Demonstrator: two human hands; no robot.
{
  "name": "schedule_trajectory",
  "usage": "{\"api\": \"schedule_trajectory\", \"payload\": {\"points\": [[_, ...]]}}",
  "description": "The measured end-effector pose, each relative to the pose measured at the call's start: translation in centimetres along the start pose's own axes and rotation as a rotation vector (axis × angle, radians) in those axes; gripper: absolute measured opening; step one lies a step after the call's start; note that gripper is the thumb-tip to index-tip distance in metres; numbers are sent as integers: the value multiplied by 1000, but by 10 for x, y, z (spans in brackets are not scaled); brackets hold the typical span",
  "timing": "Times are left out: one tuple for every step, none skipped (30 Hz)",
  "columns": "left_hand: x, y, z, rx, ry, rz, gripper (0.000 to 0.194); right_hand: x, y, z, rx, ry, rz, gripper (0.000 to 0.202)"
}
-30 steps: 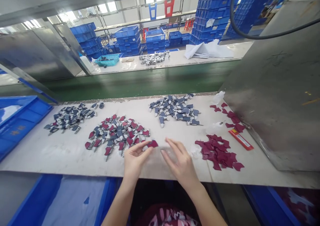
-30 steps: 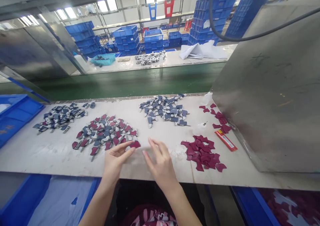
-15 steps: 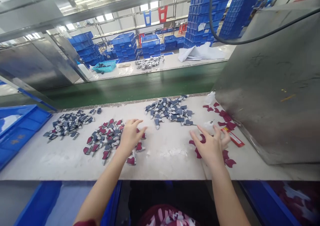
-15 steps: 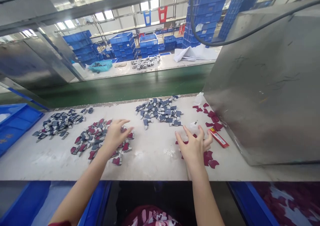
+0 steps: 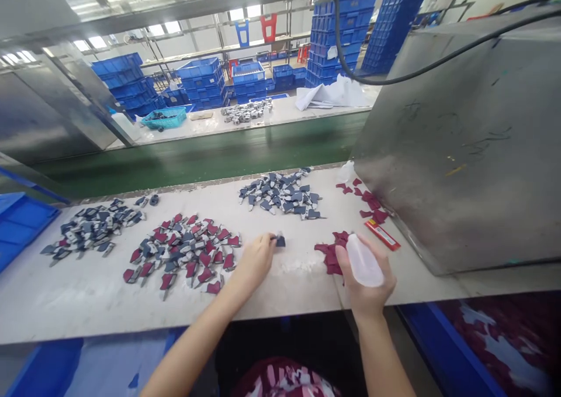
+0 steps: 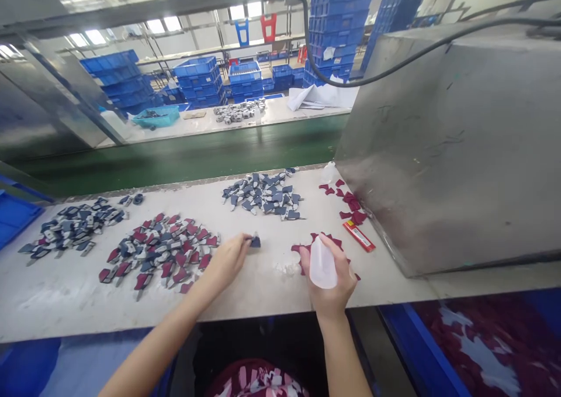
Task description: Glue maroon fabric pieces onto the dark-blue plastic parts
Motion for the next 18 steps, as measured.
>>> {"api": "schedule_trajectory", "payload": {"points": [[4, -5, 10, 9, -6, 69, 23, 5, -4, 7, -21, -76, -62, 38], [6, -10, 18, 19, -1, 146, 23, 9, -10, 14, -54, -155, -124, 35], [7, -15, 25, 27, 14, 223, 23, 13, -17, 21, -91, -231, -180, 33], [6, -19, 30, 28, 32, 288, 21, 16, -23, 28, -115, -300, -225, 32], [5, -24, 34, 22, 49, 334, 19, 19, -26, 33, -119, -354, -256, 33], [3, -27, 37, 15, 62, 368, 17, 20, -28, 38, -108, -390, -273, 33], [2, -30, 39, 10, 70, 395, 15, 21, -29, 42, -97, -408, -279, 33], [0, -31, 40, 11, 75, 416, 14, 21, -30, 45, -89, -409, -276, 32], [-2, -32, 41, 15, 79, 436, 14, 20, -31, 48, -97, -391, -268, 30], [-4, -33, 41, 27, 86, 457, 14, 19, -33, 50, -109, -358, -256, 28], [-6, -33, 42, 42, 95, 478, 14, 17, -35, 51, -123, -315, -238, 25], [-9, -33, 43, 60, 102, 497, 14, 16, -36, 53, -134, -271, -214, 24], [-11, -34, 43, 77, 108, 514, 13, 15, -37, 55, -139, -229, -187, 24], [-13, -35, 44, 93, 113, 526, 13, 14, -37, 56, -141, -193, -159, 24], [-15, -36, 45, 106, 118, 535, 13, 13, -38, 57, -137, -167, -129, 25], [-16, -37, 45, 116, 119, 542, 13, 13, -38, 58, -134, -149, -102, 25], [-17, -37, 45, 122, 119, 548, 14, 12, -39, 58, -135, -135, -80, 24], [-17, -38, 46, 125, 119, 554, 14, 11, -39, 58, -135, -122, -65, 24]]}}
Point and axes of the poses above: each hand's wrist, its own z-axis away from the middle knuckle, its own y-axis out of the back of the hand, x = y × z, the point moved 9 cm from there along -z, towards the middle knuckle
